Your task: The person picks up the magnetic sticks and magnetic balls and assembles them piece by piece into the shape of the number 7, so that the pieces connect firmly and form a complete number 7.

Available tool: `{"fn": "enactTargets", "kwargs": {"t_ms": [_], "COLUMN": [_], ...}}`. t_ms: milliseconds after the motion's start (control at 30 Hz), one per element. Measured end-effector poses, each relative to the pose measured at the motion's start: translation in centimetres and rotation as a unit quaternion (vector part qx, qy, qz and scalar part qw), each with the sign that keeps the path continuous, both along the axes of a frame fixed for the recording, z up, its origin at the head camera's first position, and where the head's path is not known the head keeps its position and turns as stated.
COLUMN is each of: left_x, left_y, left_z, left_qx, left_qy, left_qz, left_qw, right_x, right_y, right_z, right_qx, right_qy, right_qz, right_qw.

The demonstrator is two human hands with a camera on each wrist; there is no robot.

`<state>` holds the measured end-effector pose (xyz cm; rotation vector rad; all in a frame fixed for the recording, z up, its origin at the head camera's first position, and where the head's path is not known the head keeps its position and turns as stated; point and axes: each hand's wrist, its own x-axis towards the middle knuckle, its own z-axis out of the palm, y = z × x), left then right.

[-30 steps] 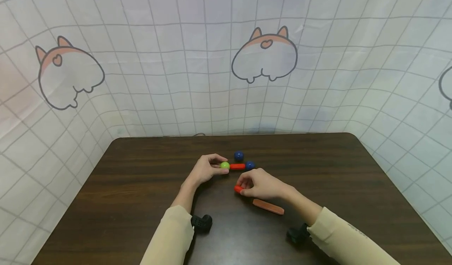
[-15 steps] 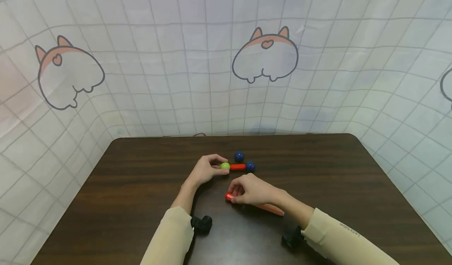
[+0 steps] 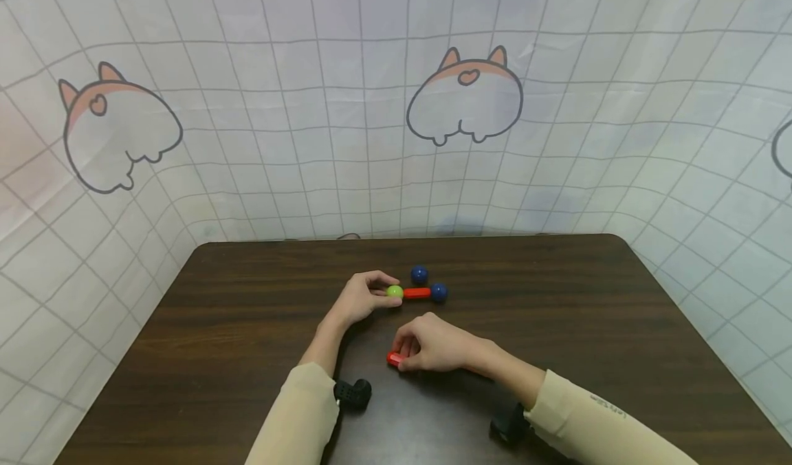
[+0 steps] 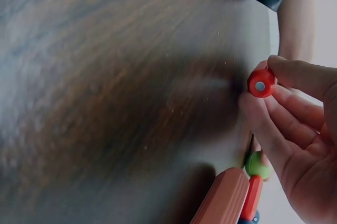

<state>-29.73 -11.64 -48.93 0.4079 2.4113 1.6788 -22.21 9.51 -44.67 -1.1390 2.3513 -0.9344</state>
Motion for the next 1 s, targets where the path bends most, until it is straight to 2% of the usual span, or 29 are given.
{"fn": "enactTargets", "kwargs": {"t_ms": [300,600,1000], "left_x": [0.18,0.36,0.32], "left_y": [-0.02,0.10,0.03], "left_z": [0.37,0.49,0.44], "left_qx": [-0.008,-0.005,0.000], "left_qy": [0.006,0.012,0.000], "left_qz": [-0.004,-0.006,-0.009], "left_qw": [0.9999,0.9999,1.0000], "right_x": [0.52,0.75,0.88], "right_y": [-0.42,-0.46,-0.07], "right_z": [0.02,-0.14,0.09], "right_qx": [0.001,0.007,-0.002], "right_qy": [0.003,0.013,0.020], "right_qz": [0.019,0.021,0.023], "right_qw": [0.9998,0.9997,0.9995]}}
